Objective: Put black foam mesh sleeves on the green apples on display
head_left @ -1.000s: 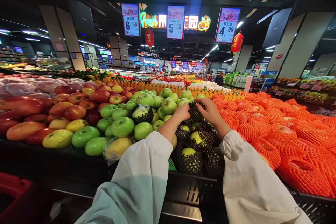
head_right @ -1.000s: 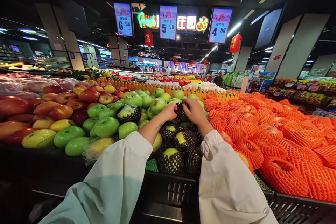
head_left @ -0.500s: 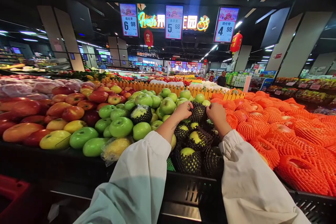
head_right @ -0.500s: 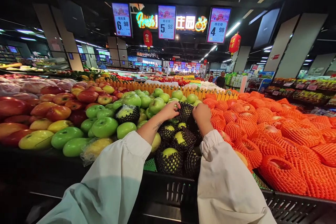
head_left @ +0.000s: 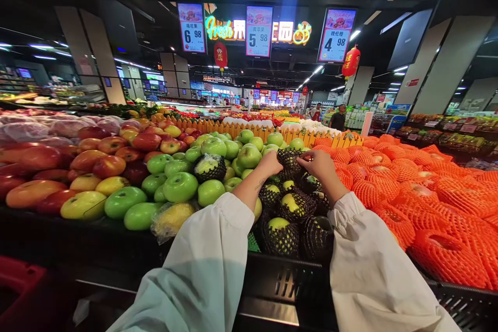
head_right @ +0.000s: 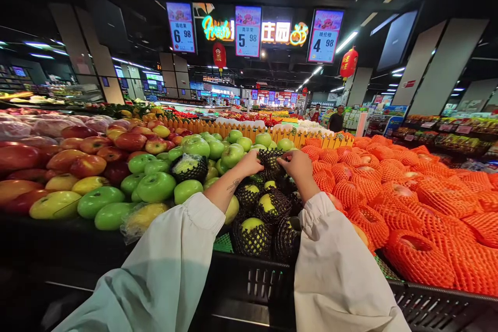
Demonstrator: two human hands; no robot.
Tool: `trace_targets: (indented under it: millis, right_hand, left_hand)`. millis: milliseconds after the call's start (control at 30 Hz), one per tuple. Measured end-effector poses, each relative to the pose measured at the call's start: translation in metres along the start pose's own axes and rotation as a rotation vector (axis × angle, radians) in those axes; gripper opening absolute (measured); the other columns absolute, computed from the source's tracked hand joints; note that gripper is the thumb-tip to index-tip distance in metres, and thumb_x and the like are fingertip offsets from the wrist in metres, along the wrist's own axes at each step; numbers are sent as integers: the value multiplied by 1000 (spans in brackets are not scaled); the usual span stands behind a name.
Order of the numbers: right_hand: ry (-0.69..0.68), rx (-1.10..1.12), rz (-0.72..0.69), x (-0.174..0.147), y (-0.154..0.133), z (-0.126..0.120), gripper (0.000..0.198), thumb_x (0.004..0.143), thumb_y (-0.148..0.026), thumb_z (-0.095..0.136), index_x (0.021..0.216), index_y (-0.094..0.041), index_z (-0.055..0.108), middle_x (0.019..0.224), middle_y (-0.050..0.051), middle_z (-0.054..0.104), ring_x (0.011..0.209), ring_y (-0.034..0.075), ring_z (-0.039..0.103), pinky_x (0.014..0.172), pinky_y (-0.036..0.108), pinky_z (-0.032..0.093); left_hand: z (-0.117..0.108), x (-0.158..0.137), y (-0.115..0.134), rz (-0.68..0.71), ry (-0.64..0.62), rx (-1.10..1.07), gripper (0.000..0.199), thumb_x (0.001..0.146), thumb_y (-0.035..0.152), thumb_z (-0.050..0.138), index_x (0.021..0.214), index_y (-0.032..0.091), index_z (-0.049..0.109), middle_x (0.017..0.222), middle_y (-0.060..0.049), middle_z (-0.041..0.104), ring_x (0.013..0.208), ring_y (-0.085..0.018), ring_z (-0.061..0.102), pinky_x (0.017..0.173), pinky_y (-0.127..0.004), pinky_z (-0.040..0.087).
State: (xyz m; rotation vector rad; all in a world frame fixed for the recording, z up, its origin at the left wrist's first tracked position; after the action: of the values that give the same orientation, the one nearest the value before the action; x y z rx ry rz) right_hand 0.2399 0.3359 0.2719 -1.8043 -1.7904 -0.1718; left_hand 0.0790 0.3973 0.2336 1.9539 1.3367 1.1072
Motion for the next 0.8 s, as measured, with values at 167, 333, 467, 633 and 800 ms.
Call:
trace_targets:
  millis: [167,333,467,633,800]
  right_hand:
    - [-22,-2,-140,6,-2,20,60,73,-41,87,122,-14,68,120,17,70,107,32,67,89,38,52]
    - [-55,93,-55,15,12,33,63,70,-41,86,121,-14,58,113,16,72,101,33,69,85,40,53]
    - [27,133,-66,14,11,28,64,64,-38,86,117,-15,57,115,18,72,105,37,69,87,44,54]
    - [214,327,-278,6,-7,8,84,57,-29,83,131,-14,47,118,18,67,108,38,65,91,49,54]
    - [310,488,-519,-7,-28,-10,105,58,-24,80,151,-18,32,128,16,59,113,35,60,100,52,51]
  left_hand:
    - [1,1,0,-15,-11,29,33,59,-4,69,84,17,70,66,0,61,78,-25,66,81,-34,50]
    - [2,3,-2,-26,6,-16,36,60,0,74,91,17,72,70,0,66,77,-23,66,82,-32,51]
    - [-3,4,-4,-66,77,-66,21,66,6,74,82,18,68,70,-1,66,78,-23,66,82,-33,50]
    - [-20,3,-2,-98,223,-186,12,87,29,67,90,19,63,87,-6,71,88,-23,67,83,-32,49]
    - [-38,2,10,33,356,-474,7,92,22,64,98,19,61,79,0,66,75,-16,64,74,-26,48]
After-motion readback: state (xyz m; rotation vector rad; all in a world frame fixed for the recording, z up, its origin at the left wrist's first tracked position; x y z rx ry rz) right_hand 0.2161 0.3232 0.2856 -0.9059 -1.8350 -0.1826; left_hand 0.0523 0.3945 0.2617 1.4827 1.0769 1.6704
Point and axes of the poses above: each hand's wrist, its own x-axis towards the middle knuckle, its own z-axis out of the palm, y = z × x, the point moved 9 cm from there along x, towards the middle knuckle
